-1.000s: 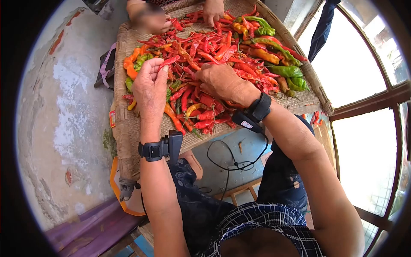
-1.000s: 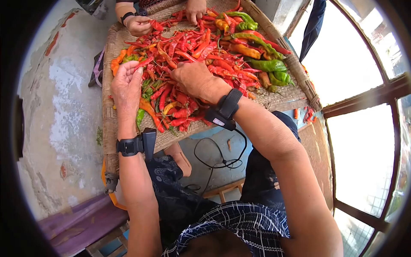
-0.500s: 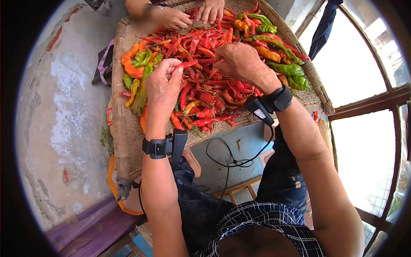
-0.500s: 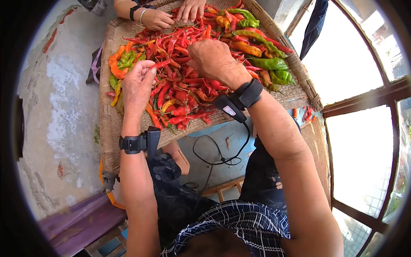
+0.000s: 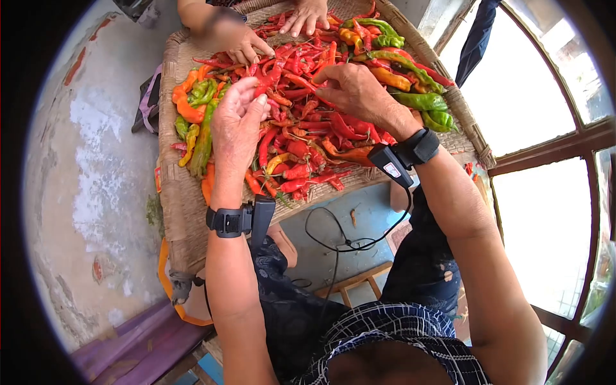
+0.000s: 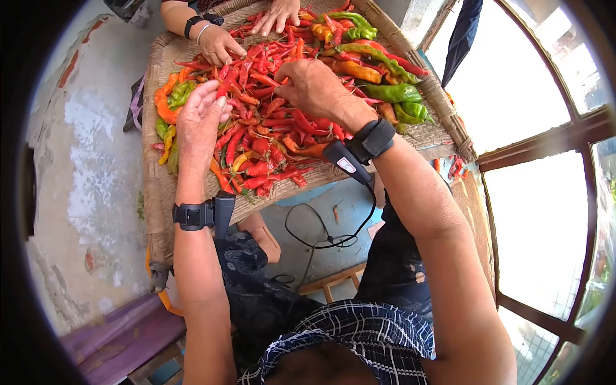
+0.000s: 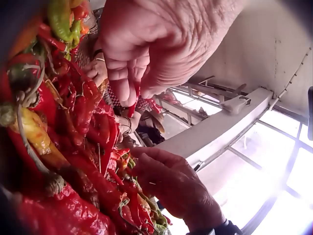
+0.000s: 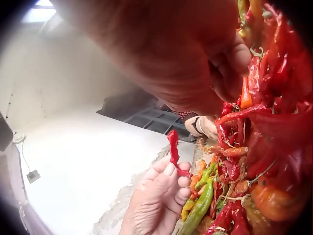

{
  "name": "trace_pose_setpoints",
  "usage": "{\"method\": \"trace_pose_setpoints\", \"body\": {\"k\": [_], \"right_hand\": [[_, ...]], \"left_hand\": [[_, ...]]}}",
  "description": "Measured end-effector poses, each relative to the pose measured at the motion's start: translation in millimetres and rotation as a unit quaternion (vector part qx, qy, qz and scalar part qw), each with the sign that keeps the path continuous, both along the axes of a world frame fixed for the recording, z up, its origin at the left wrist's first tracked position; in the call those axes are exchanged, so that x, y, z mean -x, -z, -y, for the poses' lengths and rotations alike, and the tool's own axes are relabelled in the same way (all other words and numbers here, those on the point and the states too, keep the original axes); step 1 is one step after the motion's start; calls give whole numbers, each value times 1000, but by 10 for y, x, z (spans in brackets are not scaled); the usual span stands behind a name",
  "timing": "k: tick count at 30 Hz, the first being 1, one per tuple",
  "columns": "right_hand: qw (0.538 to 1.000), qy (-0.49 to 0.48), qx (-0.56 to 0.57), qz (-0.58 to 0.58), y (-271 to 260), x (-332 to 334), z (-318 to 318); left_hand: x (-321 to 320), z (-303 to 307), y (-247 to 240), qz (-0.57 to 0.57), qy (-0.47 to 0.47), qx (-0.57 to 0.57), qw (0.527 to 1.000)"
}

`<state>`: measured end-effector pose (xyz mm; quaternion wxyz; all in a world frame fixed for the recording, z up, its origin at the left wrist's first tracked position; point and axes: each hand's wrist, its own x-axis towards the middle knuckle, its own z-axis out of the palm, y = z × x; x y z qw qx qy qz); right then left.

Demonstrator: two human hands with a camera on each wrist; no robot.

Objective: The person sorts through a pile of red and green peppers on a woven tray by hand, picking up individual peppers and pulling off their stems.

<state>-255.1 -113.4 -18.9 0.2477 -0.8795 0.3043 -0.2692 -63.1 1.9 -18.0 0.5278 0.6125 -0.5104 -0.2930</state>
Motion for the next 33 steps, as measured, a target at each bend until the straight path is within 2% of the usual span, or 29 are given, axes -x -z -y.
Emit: {"method": "trace_pose_setpoints", "body": {"k": [2,4,5,6,8,10,12,15,17,18,20,22,24,26,28,29,30,31,32,33], "right_hand": [[1000,-6,17,-15,141,-46,33],[988,37,119,-91,166,-102,-13],[981,46,97,-163,160,-114,-6],[981,47,97,-163,173,-143,3],[972,62,105,-202,209,-201,37],[971,69,114,-197,255,-219,68],[971,76,123,-193,249,-220,62],[982,72,80,-153,119,-212,33],[998,35,-6,56,5,-183,-13],[998,33,-5,54,-56,-164,-43],[987,-23,-126,98,-158,-114,-103],[980,-55,-163,100,-218,-61,-142],[956,-97,-249,123,-255,-13,-190],[965,-98,-210,126,-184,24,-151],[972,-98,-171,129,-205,87,-152],[992,-72,-102,-21,-226,150,-158],[984,-45,-31,-171,-246,197,-175],[972,-35,-15,-230,-191,231,-187],[972,-34,-17,-231,-146,267,-216],[966,-31,36,-253,-106,306,-253]], "left_hand": [[56,42,11,-61,-100,139,983],[35,58,-12,-59,-112,131,983],[19,60,-22,-59,-125,122,983],[0,52,-19,-58,-124,122,983],[-36,22,18,-5,-48,33,998],[1,13,54,-4,-40,32,999],[15,4,62,18,12,-3,1000],[67,7,72,36,0,-2,999],[76,19,108,59,-1,10,998],[118,14,88,57,-3,10,998],[238,8,58,60,-1,38,997],[297,-10,18,45,10,45,998],[333,-44,-59,49,59,-2,997],[337,-73,-94,76,70,-23,994],[330,-83,-92,39,65,-48,996],[325,-84,-103,38,66,-49,996],[316,-84,-127,41,33,-40,998],[298,-85,-142,44,-1,-31,999],[240,-69,-144,40,-12,-23,999],[184,-24,-93,26,-31,24,999]]}}
